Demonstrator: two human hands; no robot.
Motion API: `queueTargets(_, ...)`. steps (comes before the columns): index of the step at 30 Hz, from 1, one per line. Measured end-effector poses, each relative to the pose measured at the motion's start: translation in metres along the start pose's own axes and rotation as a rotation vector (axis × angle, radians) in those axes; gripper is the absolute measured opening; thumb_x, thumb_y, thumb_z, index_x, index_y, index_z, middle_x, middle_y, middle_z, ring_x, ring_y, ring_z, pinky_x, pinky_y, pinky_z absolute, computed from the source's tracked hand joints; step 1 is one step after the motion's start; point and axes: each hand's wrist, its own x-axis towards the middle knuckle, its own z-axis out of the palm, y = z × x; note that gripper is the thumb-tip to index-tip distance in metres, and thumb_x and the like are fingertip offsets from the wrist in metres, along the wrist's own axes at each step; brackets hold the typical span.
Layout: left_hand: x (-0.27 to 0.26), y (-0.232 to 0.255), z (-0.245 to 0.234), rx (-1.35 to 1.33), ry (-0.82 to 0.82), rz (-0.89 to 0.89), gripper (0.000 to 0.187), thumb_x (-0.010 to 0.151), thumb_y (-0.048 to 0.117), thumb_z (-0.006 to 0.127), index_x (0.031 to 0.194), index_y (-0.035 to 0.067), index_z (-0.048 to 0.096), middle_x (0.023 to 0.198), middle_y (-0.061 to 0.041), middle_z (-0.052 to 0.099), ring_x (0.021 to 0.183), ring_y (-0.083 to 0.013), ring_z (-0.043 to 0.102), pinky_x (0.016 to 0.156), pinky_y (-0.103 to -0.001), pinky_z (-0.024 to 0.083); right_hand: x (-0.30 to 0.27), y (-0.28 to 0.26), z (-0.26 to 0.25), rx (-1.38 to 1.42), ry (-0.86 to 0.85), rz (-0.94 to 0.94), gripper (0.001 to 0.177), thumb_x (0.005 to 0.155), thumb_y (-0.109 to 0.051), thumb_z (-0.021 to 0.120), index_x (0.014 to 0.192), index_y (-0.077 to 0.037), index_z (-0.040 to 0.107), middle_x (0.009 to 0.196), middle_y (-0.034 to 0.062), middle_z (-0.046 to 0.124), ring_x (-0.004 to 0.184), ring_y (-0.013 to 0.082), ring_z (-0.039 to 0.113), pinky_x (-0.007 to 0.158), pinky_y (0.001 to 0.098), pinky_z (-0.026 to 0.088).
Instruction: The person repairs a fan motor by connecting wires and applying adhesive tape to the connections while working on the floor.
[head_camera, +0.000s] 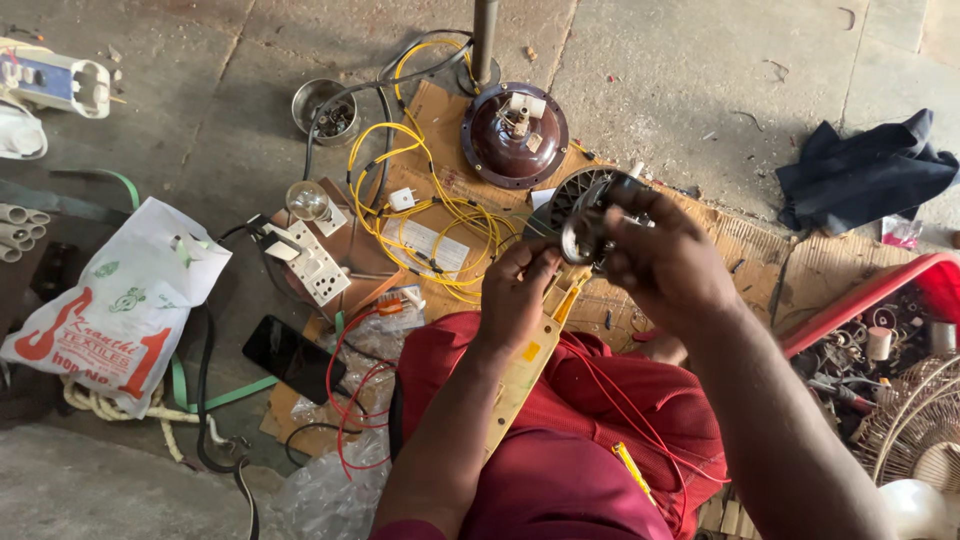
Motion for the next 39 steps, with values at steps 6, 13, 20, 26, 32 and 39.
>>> queueTargets(6, 0.014, -0.005, 0.006, -0.09, 0.156, -0.176, 0.035, 0.102, 0.03, 0.068, 0.076, 0.006, 0.066, 0.07, 0.003, 0.058, 0.065, -0.0055, 0.047, 0.06, -0.023, 0.038, 0.003, 0.009, 0.011, -0.146, 0.064, 0.019, 0.035, 0.097, -0.021, 0.067, 0.126, -0.002, 0.06, 0.111, 0.0125, 0.075, 0.087, 0.0175, 0.072, 0.076, 0.0323, 0.062)
queueTargets(13, 0.029, 0.013, -0.001, -0.061, 0.101, -0.336, 0.043, 0.096, 0.037, 0.065, 0.067, 0.006, 0.06, 0.06, 0.001, 0.054, 0.054, -0.0107, 0.047, 0.053, -0.029, 0.038, -0.013, 0.045, 0.005, -1.078, 0.0, -0.516, 0.049, 0.087, -0.022, 0.075, 0.131, -0.005, 0.065, 0.143, 0.015, 0.061, 0.116, 0.0283, 0.069, 0.095, 0.0387, 0.059)
queueTargets(20, 0.031, 0.036, -0.016, 0.252, -0.257, -0.218, 0.034, 0.1, 0.032, 0.062, 0.083, 0.005, 0.071, 0.072, 0.004, 0.064, 0.068, -0.0053, 0.056, 0.065, -0.024, 0.047, -0.008, 0.049, -0.015, -0.796, -0.02, -0.062, 0.034, 0.094, -0.032, 0.07, 0.115, -0.006, 0.076, 0.151, 0.0022, 0.056, 0.125, 0.022, 0.064, 0.104, 0.0421, 0.053)
queueTargets(26, 0.032, 0.043, -0.02, 0.4, -0.307, -0.028, 0.013, 0.094, 0.01, 0.071, 0.1, 0.002, 0.079, 0.083, -0.002, 0.078, 0.07, -0.0047, 0.066, 0.063, -0.023, 0.054, -0.011, 0.036, -0.025, -0.657, 0.009, -0.059, 0.032, 0.092, -0.03, 0.07, 0.116, -0.009, 0.073, 0.105, 0.0029, 0.076, 0.103, 0.012, 0.067, 0.096, 0.0336, 0.052)
queueTargets(32, 0.035, 0.045, -0.02, 0.478, -0.312, 0.009, 0.013, 0.089, 0.009, 0.077, 0.099, 0.001, 0.08, 0.082, -0.007, 0.081, 0.067, -0.0053, 0.068, 0.058, -0.023, 0.055, -0.006, 0.044, -0.037, -0.647, 0.034, -0.054, 0.028, 0.093, -0.027, 0.075, 0.108, -0.004, 0.076, 0.098, 0.0079, 0.075, 0.095, 0.0154, 0.065, 0.09, 0.0362, 0.052)
queueTargets(39, 0.045, 0.058, -0.009, 0.607, -0.347, 0.006, 0.017, 0.089, 0.016, 0.078, 0.104, 0.01, 0.081, 0.089, -0.005, 0.081, 0.074, -0.0119, 0.073, 0.068, -0.028, 0.057, -0.009, 0.033, -0.019, -0.518, -0.054, -0.074, 0.037, 0.083, -0.023, 0.079, 0.115, -0.005, 0.071, 0.11, 0.0037, 0.077, 0.107, 0.0142, 0.069, 0.1, 0.0342, 0.053)
